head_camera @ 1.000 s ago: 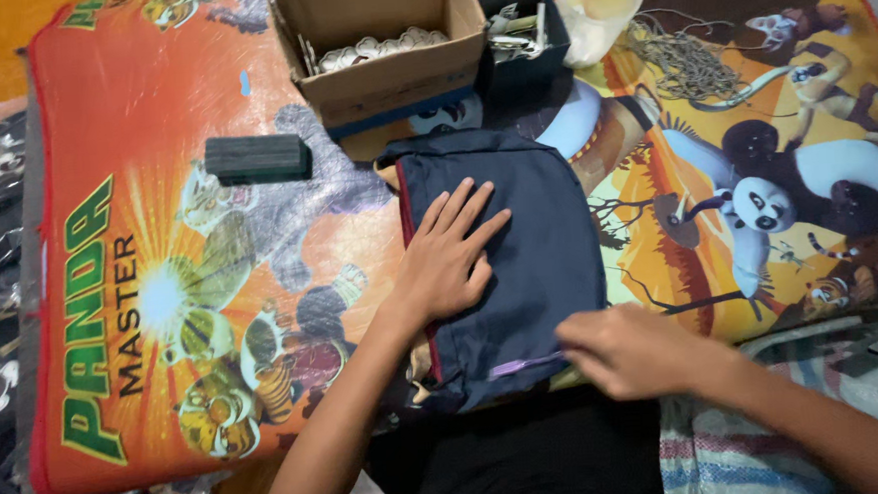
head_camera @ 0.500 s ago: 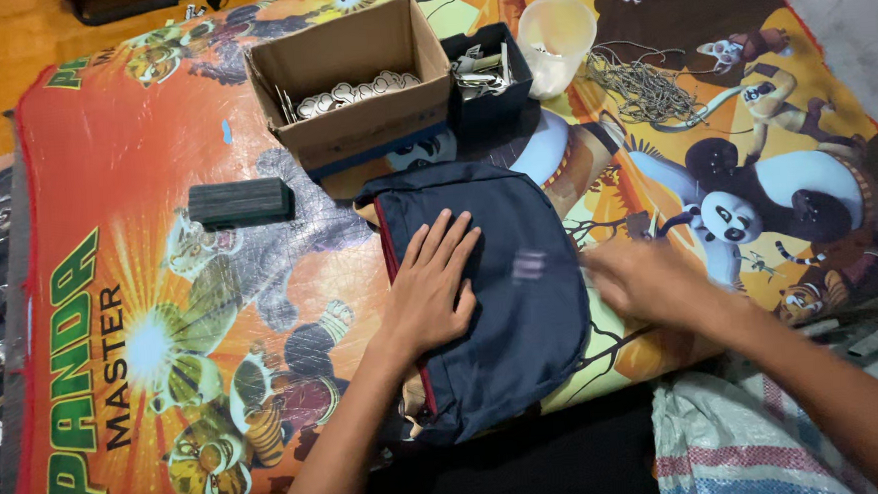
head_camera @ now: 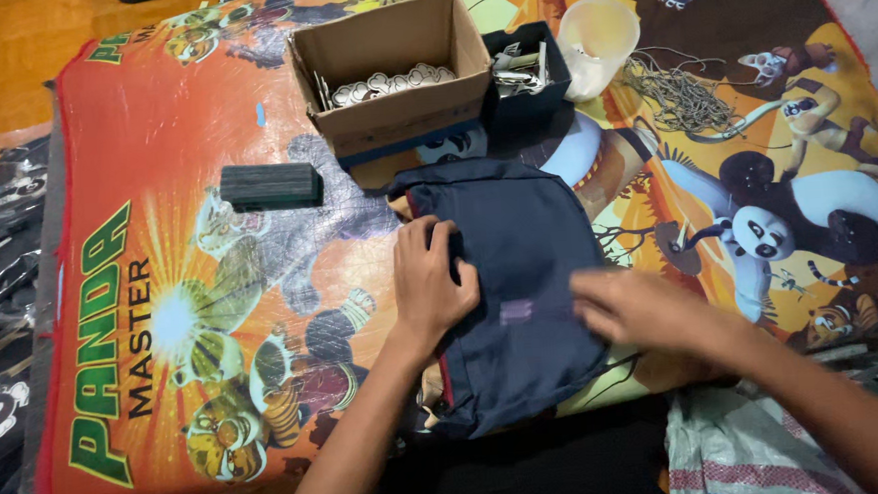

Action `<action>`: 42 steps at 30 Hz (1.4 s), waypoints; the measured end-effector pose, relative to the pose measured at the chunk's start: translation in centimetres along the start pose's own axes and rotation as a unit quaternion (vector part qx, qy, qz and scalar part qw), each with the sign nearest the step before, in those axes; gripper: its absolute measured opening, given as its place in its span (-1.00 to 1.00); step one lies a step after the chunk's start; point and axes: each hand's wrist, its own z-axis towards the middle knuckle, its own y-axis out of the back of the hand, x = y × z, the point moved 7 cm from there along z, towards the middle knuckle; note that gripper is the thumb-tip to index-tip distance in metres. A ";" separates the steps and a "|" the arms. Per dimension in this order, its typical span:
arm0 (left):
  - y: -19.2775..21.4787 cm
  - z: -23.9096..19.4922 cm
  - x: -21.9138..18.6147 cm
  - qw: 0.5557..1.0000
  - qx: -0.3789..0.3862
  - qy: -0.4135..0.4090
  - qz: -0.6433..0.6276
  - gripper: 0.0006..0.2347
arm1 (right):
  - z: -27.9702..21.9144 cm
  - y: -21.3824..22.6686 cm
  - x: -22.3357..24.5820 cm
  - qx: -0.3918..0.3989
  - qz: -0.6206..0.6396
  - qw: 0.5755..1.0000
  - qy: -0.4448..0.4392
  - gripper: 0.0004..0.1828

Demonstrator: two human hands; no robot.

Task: The person cleans a dark blue bag with a red zipper using a purple brush. They scrub the bag's surface, then open the zipper and clean the interior. Finally, they attach a small keychain to the zipper pull.

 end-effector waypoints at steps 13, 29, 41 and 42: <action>0.5 0.5 0.7 0.995 0.030 0.027 -0.088 -0.61 | 9.2 4.8 1.1 -0.170 0.001 0.980 0.104 -0.89; 2.4 1.5 0.5 0.968 0.062 0.068 -0.232 -0.76 | -3.2 -3.9 6.4 -0.025 -0.047 0.979 0.199 -0.90; 1.8 0.9 -0.1 0.979 0.119 0.001 -0.164 -0.67 | -0.8 -3.6 8.3 -0.113 -0.195 0.959 0.173 -0.77; 1.7 0.8 -0.2 0.984 0.117 -0.013 -0.131 -0.67 | -1.9 -4.0 9.3 -0.055 -0.139 0.969 0.198 -0.84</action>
